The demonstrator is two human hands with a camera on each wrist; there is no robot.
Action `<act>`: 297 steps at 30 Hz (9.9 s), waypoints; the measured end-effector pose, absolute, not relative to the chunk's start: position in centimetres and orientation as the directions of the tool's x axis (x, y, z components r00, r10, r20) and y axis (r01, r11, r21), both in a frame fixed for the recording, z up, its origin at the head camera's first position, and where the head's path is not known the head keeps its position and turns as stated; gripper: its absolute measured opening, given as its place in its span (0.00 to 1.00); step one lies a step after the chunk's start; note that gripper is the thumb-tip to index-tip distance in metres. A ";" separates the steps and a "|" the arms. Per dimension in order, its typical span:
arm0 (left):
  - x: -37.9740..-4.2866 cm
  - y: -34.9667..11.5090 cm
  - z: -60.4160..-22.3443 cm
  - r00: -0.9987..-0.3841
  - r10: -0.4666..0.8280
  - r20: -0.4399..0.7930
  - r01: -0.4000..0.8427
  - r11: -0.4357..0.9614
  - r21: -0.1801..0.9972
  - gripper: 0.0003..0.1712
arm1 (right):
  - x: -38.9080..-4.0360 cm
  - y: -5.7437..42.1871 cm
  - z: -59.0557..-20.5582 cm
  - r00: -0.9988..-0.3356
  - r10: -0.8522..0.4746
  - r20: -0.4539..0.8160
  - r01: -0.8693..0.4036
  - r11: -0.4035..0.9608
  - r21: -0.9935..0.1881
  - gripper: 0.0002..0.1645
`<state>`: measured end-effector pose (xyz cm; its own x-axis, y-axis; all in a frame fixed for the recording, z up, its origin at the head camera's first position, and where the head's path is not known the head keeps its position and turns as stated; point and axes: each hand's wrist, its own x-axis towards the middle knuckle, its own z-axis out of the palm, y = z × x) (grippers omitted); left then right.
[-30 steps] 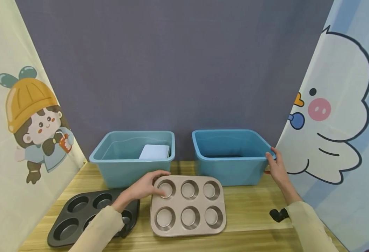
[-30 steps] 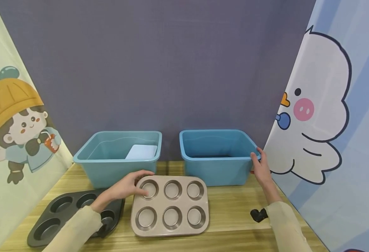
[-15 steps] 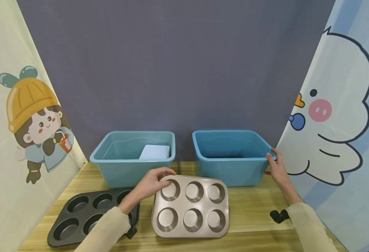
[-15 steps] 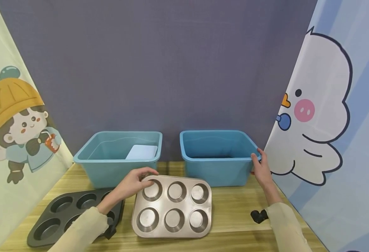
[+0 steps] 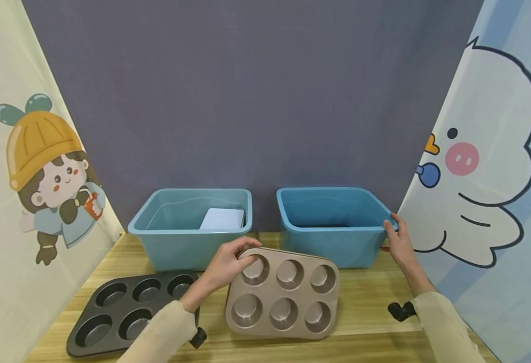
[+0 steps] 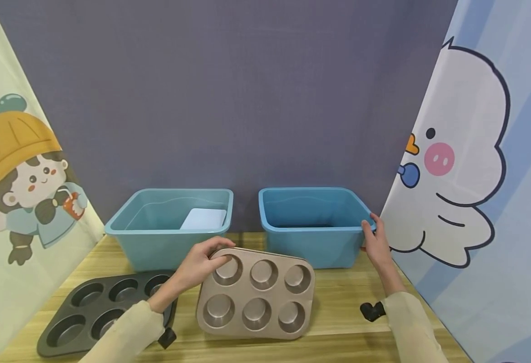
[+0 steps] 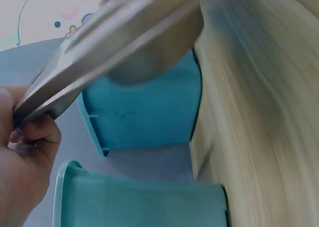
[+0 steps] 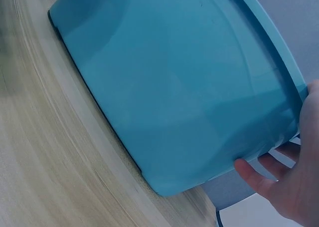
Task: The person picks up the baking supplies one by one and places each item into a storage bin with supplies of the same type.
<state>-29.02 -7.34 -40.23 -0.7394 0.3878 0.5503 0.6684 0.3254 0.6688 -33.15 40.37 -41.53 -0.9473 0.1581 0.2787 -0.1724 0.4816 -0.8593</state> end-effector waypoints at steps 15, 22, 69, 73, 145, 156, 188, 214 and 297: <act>-28.6 -5.1 -39.0 -0.646 0.308 0.698 0.760 0.177 0.625 0.15 | -33.2 40.3 -41.5 -0.944 0.161 0.287 -0.177 0.487 -0.855 0.45; -28.8 -4.2 -37.0 -0.601 0.242 0.762 0.796 0.097 0.598 0.13 | -33.1 40.3 -41.5 -0.946 0.154 0.284 -0.178 0.485 -0.856 0.45; -36.7 7.0 -27.7 -0.547 -0.282 0.788 0.835 -0.129 0.534 0.15 | -33.3 40.4 -41.9 -0.932 0.201 0.302 -0.182 0.462 -0.868 0.43; -37.3 7.4 -28.2 -0.588 -0.310 0.747 0.806 -0.154 0.571 0.14 | -33.4 40.0 -41.8 -0.931 0.232 0.282 -0.147 0.469 -0.871 0.42; -40.9 10.0 -34.8 -0.912 0.374 0.169 0.409 0.800 0.439 0.25 | -33.7 38.9 -41.4 -0.900 0.381 0.213 -0.034 0.425 -0.905 0.42; -40.6 9.1 -35.2 -0.853 0.433 0.291 0.520 0.754 0.402 0.22 | -33.8 38.7 -41.5 -0.905 0.368 0.213 -0.044 0.418 -0.907 0.42; -34.4 -2.1 -34.9 -0.408 0.632 0.659 0.909 0.344 0.233 0.37 | -33.5 38.9 -41.7 -0.906 0.367 0.210 -0.018 0.463 -0.886 0.43; -27.8 -9.9 -36.9 -0.444 0.555 0.703 0.891 0.190 0.413 0.18 | -33.0 39.1 -42.1 -0.910 0.328 0.252 -0.062 0.495 -0.866 0.42; -26.5 -39.7 -46.8 -0.983 0.113 0.147 0.177 0.804 0.567 0.34 | -33.7 38.8 -42.1 -0.895 0.357 0.268 -0.062 0.495 -0.867 0.41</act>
